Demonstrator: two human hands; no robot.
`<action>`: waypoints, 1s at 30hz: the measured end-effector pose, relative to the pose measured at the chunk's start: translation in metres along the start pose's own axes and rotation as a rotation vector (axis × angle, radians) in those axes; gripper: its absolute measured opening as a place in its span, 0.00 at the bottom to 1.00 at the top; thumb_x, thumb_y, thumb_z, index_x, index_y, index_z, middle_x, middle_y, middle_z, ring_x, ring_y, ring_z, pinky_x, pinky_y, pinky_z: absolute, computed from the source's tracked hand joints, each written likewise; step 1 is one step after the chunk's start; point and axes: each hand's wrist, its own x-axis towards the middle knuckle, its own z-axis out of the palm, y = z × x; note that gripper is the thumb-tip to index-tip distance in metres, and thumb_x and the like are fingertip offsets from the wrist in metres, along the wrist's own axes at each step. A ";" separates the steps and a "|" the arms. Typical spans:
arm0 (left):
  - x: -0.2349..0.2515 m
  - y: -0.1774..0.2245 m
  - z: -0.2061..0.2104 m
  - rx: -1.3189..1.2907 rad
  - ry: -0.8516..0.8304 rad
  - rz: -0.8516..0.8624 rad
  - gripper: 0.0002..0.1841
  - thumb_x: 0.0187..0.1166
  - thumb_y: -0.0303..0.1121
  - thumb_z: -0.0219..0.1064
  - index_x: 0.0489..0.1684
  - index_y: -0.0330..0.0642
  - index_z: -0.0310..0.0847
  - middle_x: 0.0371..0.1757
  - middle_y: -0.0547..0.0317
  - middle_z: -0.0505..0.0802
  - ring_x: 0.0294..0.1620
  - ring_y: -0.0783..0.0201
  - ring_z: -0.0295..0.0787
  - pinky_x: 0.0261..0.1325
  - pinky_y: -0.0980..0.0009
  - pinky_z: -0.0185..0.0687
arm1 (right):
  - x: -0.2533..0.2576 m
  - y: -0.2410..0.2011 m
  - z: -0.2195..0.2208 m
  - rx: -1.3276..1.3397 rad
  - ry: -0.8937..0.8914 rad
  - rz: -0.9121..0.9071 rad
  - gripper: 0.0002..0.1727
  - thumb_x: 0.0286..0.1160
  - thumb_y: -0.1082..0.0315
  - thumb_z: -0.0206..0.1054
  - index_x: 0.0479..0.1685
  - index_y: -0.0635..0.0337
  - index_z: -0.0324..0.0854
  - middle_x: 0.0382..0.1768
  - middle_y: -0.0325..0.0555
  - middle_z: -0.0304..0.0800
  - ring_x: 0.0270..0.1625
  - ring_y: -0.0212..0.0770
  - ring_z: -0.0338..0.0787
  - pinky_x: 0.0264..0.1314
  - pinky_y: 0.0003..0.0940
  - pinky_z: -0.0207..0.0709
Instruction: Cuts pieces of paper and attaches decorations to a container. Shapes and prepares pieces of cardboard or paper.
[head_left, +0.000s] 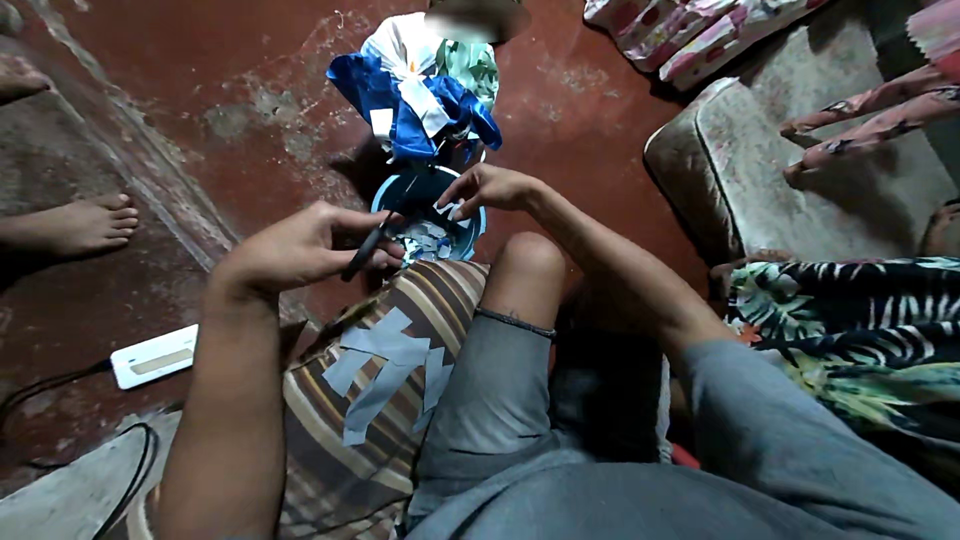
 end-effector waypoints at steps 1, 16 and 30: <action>0.001 0.000 0.000 0.006 0.029 -0.043 0.28 0.74 0.21 0.70 0.77 0.39 0.78 0.52 0.53 0.97 0.50 0.61 0.96 0.52 0.70 0.92 | 0.015 0.021 -0.004 -0.064 0.005 0.077 0.16 0.66 0.82 0.74 0.55 0.68 0.89 0.47 0.51 0.93 0.43 0.37 0.90 0.52 0.36 0.86; 0.000 0.006 0.002 0.085 0.095 -0.051 0.27 0.75 0.21 0.70 0.77 0.42 0.79 0.51 0.57 0.97 0.48 0.66 0.95 0.47 0.73 0.92 | -0.048 -0.021 0.014 0.232 0.339 -0.310 0.09 0.70 0.82 0.70 0.47 0.66 0.85 0.42 0.43 0.93 0.45 0.32 0.90 0.53 0.31 0.86; -0.004 0.006 0.000 0.086 0.051 0.003 0.29 0.74 0.26 0.69 0.79 0.41 0.77 0.53 0.57 0.97 0.50 0.63 0.96 0.50 0.72 0.92 | -0.076 -0.040 0.068 0.409 0.349 -0.442 0.17 0.72 0.78 0.68 0.60 0.70 0.86 0.53 0.48 0.93 0.43 0.32 0.90 0.48 0.30 0.86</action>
